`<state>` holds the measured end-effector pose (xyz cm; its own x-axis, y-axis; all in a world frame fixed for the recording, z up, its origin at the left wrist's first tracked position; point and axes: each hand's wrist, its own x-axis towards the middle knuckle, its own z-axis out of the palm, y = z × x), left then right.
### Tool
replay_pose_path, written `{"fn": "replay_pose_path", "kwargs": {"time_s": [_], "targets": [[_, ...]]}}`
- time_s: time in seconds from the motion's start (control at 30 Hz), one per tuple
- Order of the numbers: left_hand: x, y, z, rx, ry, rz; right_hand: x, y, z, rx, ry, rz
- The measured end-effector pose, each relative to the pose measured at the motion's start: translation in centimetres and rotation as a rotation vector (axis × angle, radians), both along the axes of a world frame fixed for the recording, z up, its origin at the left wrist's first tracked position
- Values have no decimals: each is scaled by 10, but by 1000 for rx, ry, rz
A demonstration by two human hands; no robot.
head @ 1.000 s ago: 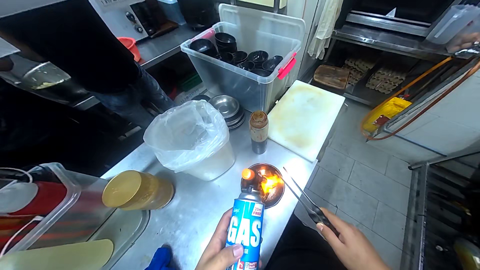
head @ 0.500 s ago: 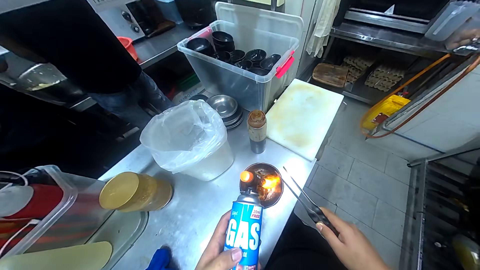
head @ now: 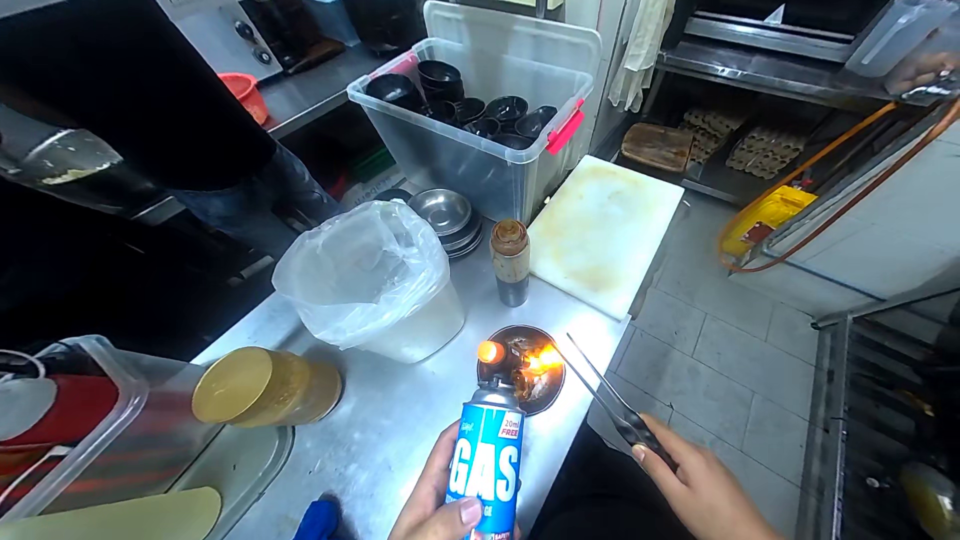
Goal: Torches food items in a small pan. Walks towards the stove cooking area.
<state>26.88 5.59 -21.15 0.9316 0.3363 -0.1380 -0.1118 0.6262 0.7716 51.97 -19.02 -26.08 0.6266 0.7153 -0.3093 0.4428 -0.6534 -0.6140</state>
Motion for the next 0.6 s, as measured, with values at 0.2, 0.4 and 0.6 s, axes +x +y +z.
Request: {"fn": "replay_pose_path", "kwargs": {"time_s": [0.2, 0.4, 0.6], "targets": [[-1, -1, -1, 3, 10, -6, -1, 1, 1, -4, 12, 1], [0, 1, 1, 0, 18, 10, 0, 2, 3, -28, 19, 12], [2, 7, 3, 20, 16, 13, 12, 1, 13, -110, 287, -8]]}}
